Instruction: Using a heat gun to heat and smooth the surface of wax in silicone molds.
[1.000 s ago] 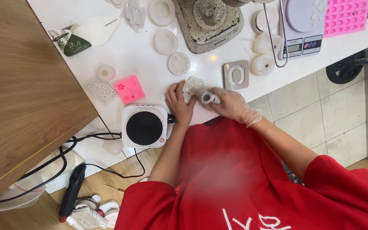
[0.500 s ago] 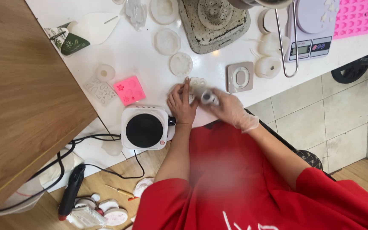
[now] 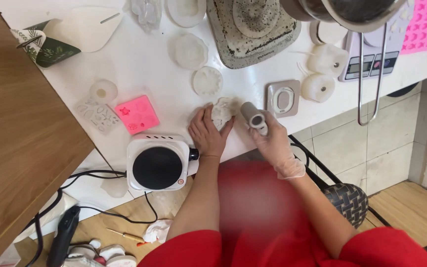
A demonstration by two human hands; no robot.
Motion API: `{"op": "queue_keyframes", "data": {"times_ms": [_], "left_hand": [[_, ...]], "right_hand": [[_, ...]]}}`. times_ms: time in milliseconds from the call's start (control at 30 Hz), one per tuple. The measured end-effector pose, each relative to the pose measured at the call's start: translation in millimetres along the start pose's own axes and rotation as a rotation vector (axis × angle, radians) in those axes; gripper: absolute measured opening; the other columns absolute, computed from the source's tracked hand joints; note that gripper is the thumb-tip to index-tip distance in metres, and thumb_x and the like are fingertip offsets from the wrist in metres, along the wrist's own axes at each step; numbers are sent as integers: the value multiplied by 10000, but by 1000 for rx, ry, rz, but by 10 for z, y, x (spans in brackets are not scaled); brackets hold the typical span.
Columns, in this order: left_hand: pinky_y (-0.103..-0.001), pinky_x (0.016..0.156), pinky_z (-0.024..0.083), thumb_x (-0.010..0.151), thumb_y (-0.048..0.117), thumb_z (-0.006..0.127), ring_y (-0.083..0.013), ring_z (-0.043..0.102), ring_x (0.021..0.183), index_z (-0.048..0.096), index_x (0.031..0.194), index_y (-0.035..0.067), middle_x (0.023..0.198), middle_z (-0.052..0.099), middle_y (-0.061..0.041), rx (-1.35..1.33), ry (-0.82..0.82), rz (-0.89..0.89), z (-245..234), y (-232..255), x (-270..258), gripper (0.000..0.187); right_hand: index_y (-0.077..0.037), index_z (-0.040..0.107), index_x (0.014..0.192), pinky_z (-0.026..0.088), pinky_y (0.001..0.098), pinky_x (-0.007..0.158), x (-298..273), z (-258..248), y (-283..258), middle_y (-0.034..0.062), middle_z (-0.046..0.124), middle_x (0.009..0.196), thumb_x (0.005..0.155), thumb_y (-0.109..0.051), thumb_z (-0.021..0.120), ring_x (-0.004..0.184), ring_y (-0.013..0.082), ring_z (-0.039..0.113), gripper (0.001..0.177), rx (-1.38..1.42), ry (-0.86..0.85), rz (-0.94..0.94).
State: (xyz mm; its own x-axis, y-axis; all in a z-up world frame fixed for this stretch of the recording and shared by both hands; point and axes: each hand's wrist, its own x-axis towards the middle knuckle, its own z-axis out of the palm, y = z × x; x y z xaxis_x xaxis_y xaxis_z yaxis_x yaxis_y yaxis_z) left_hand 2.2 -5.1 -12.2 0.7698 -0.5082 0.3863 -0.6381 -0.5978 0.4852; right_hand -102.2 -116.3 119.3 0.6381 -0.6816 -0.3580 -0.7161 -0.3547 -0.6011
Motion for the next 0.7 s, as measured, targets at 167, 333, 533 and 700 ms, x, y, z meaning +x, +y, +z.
{"op": "queue_keyframes", "data": {"times_ms": [167,333,533,700], "left_hand": [[-368,869,426,944,556,532,-213,536,990,587,1329,147,1215,514,-28,4,-7,-46,40,-10,-62,565],[-373,786,463,974,599,539,-255,580,892,680,1207,118,1149,549,-105,19,74,11,-37,61,74,553],[-362,769,496,789,717,758,-220,600,875,712,1197,180,1137,572,-79,21,100,-6,121,-19,-58,676],[-373,758,523,850,675,710,-233,611,869,708,1186,165,1130,567,-96,-6,105,2,68,-22,2,611]], "right_hand": [[-141,666,1227,578,505,893,-43,50,130,152,761,1074,772,-205,768,1027,377,727,471,-53,-147,-59],[-113,663,1154,578,548,866,85,150,-46,169,766,972,846,-311,772,992,371,734,382,111,36,113],[-122,706,1164,587,535,859,87,-21,25,176,771,988,724,-316,856,1016,404,734,504,48,-167,69],[-22,708,1104,586,521,776,322,-63,-16,215,755,884,822,-216,804,871,380,750,355,106,-6,91]]}}
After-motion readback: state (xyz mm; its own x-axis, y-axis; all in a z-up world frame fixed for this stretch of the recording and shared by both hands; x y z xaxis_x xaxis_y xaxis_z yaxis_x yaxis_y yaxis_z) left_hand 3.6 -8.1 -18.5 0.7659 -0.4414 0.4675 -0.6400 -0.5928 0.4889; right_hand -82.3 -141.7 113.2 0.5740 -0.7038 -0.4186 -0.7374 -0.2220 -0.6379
